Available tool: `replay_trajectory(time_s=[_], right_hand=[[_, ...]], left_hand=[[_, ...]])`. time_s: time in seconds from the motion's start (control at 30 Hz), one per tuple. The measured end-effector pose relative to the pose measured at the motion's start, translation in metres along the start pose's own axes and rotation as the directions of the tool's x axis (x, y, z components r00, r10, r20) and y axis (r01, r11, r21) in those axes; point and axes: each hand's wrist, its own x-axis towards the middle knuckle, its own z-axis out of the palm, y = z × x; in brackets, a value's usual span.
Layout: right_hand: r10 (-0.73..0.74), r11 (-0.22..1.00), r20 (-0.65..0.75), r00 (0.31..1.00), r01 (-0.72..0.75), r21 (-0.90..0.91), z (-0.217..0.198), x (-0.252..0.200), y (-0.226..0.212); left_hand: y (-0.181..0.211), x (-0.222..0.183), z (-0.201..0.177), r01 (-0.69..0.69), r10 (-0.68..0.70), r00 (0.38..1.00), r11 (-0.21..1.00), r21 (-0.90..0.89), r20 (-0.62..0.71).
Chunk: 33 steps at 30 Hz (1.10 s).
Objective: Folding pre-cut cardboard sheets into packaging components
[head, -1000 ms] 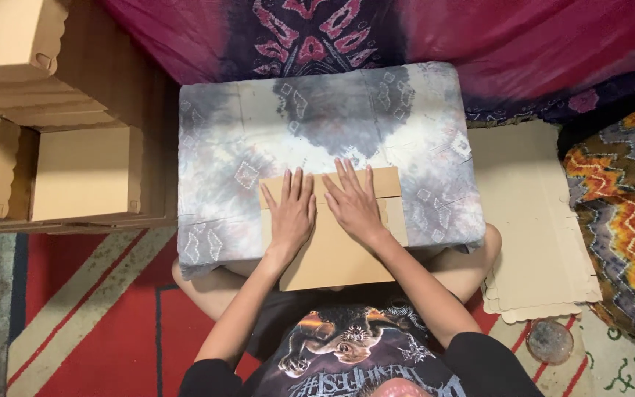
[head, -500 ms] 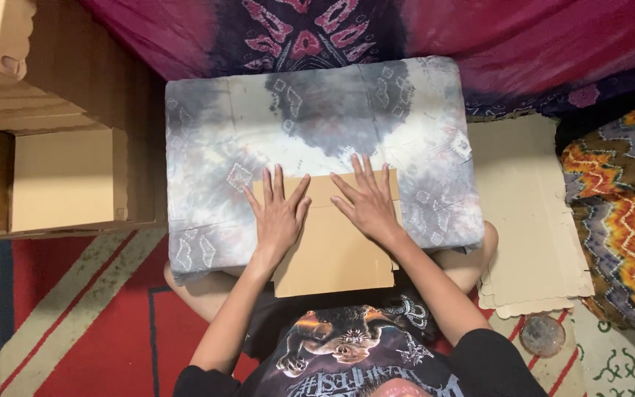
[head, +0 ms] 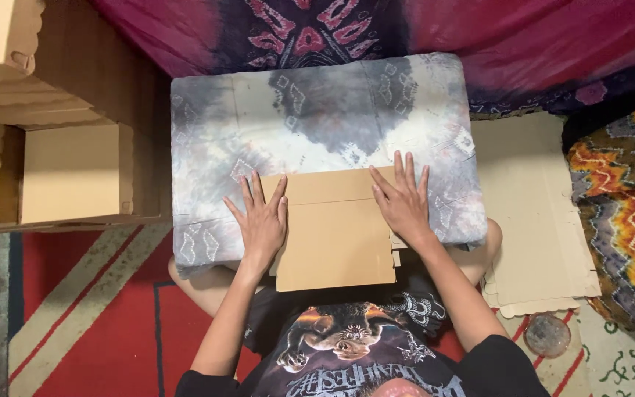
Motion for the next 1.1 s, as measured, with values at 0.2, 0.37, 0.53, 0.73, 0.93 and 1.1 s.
replay_trajectory(time_s=[0.2, 0.37, 0.53, 0.73, 0.93, 1.1], right_hand=[[0.058, 0.995, -0.050, 0.997, -0.062, -0.078, -0.008, -0.007, 0.010], [0.049, 0.994, -0.108, 0.993, -0.059, -0.095, -0.002, -0.004, -0.013], [-0.141, 0.978, -0.224, 0.964, 0.101, -0.181, 0.003, 0.002, -0.038], [-0.285, 0.956, -0.228, 0.931, 0.258, -0.143, 0.025, 0.018, -0.072], [-0.274, 0.961, -0.102, 0.956, 0.270, -0.053, 0.030, 0.025, -0.089], [-0.232, 0.973, -0.076, 0.970, 0.231, -0.020, 0.019, 0.023, -0.077]], left_hand=[[-0.004, -0.004, 0.001, 0.001, 0.000, 0.999, 1.000, 0.028, -0.043], [0.007, -0.002, 0.003, -0.074, 0.084, 0.993, 0.991, 0.111, -0.087], [0.014, 0.006, 0.019, -0.156, 0.173, 0.974, 0.980, 0.123, -0.144], [0.037, 0.015, 0.013, -0.249, 0.254, 0.960, 0.967, 0.056, -0.121], [0.043, 0.018, 0.009, -0.253, 0.253, 0.967, 0.967, 0.028, -0.012], [0.039, 0.015, 0.005, -0.157, 0.156, 0.987, 0.988, 0.003, 0.047]])
